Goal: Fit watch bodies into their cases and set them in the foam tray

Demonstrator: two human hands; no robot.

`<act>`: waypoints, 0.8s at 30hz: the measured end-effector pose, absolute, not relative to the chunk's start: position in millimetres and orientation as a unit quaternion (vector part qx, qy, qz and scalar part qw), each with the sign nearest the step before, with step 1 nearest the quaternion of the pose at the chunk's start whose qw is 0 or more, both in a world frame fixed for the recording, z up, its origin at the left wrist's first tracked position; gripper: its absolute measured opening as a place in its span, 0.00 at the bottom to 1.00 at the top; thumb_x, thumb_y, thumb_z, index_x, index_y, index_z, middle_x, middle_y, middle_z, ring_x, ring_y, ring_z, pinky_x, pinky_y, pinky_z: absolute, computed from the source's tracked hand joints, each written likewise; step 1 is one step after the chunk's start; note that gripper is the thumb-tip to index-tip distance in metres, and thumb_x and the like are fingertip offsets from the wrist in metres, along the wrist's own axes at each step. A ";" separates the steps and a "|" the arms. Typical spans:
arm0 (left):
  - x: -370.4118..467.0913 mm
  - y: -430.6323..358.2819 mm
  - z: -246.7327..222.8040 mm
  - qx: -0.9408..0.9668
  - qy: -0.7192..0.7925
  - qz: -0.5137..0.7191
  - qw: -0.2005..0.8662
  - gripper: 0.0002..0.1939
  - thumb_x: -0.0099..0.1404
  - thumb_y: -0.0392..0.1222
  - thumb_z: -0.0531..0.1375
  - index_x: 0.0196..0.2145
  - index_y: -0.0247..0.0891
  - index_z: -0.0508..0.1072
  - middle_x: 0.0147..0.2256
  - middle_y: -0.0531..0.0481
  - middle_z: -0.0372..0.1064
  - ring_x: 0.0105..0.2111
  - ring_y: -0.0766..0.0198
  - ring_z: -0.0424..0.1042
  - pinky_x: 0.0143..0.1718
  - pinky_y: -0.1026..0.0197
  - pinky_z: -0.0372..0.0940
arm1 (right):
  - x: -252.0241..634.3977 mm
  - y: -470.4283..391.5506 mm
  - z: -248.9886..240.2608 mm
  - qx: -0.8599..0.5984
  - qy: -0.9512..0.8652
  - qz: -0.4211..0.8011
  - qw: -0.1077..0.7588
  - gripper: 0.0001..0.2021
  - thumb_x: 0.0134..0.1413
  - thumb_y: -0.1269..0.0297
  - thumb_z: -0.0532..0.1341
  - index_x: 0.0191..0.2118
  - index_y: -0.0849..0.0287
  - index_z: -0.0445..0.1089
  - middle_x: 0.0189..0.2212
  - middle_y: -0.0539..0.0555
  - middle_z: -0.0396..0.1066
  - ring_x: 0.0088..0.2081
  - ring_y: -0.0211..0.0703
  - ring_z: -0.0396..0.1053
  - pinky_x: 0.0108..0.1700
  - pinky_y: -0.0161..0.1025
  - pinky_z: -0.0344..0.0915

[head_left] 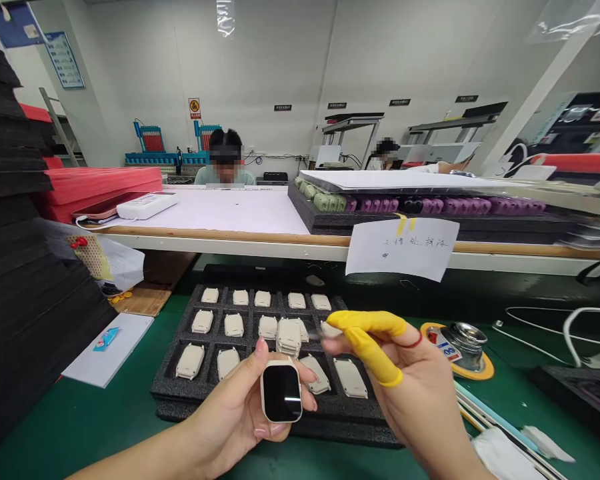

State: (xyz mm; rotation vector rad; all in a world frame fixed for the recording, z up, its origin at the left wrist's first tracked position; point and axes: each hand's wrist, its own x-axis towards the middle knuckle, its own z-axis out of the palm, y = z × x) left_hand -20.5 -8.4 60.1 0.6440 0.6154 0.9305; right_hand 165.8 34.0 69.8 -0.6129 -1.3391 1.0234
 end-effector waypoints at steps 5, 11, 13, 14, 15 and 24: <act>-22.3 -8.5 61.1 0.305 0.293 0.427 0.799 0.30 0.63 0.65 0.61 0.39 0.31 0.81 0.32 0.42 0.73 0.18 0.76 0.55 0.22 0.67 0.43 | 169.7 21.9 66.9 -0.238 -0.676 0.386 0.580 0.12 0.63 0.59 0.65 0.51 0.44 0.74 0.46 0.49 0.80 0.47 0.41 0.79 0.51 0.30 0.74; -20.7 -8.2 63.0 0.298 0.297 0.427 0.800 0.29 0.62 0.65 0.62 0.38 0.31 0.81 0.30 0.44 0.72 0.18 0.76 0.55 0.22 0.66 0.42 | 170.2 31.5 56.3 -0.263 -0.739 0.332 0.523 0.18 0.66 0.69 0.59 0.57 0.42 0.68 0.51 0.49 0.77 0.51 0.39 0.76 0.55 0.33 0.72; -20.8 -7.6 63.9 0.297 0.291 0.428 0.802 0.29 0.63 0.64 0.61 0.37 0.31 0.80 0.30 0.44 0.73 0.18 0.76 0.55 0.22 0.66 0.42 | 171.8 34.0 55.9 -0.292 -0.729 0.301 0.541 0.18 0.63 0.71 0.61 0.55 0.44 0.69 0.51 0.50 0.77 0.51 0.41 0.77 0.55 0.34 0.72; -21.0 -7.3 64.2 0.296 0.287 0.428 0.804 0.29 0.63 0.64 0.61 0.37 0.31 0.80 0.31 0.43 0.73 0.18 0.76 0.55 0.22 0.66 0.42 | 172.7 33.8 56.3 -0.295 -0.727 0.280 0.554 0.17 0.62 0.71 0.63 0.53 0.45 0.71 0.49 0.50 0.78 0.49 0.42 0.78 0.53 0.35 0.74; -21.3 -6.9 64.4 0.297 0.283 0.428 0.806 0.29 0.63 0.64 0.61 0.37 0.31 0.80 0.31 0.43 0.73 0.18 0.76 0.55 0.21 0.66 0.42 | 173.6 32.6 57.0 -0.291 -0.726 0.260 0.567 0.17 0.60 0.72 0.65 0.51 0.45 0.73 0.47 0.50 0.80 0.47 0.44 0.79 0.51 0.35 0.76; -20.7 -7.9 67.1 0.300 0.262 0.430 0.810 0.24 0.65 0.62 0.61 0.30 0.35 0.75 0.19 0.57 0.58 0.16 0.75 0.48 0.21 0.66 0.42 | 185.5 10.5 61.1 -0.203 -0.823 0.235 0.476 0.21 0.63 0.65 0.62 0.60 0.38 0.70 0.51 0.51 0.78 0.48 0.54 0.79 0.55 0.49 0.75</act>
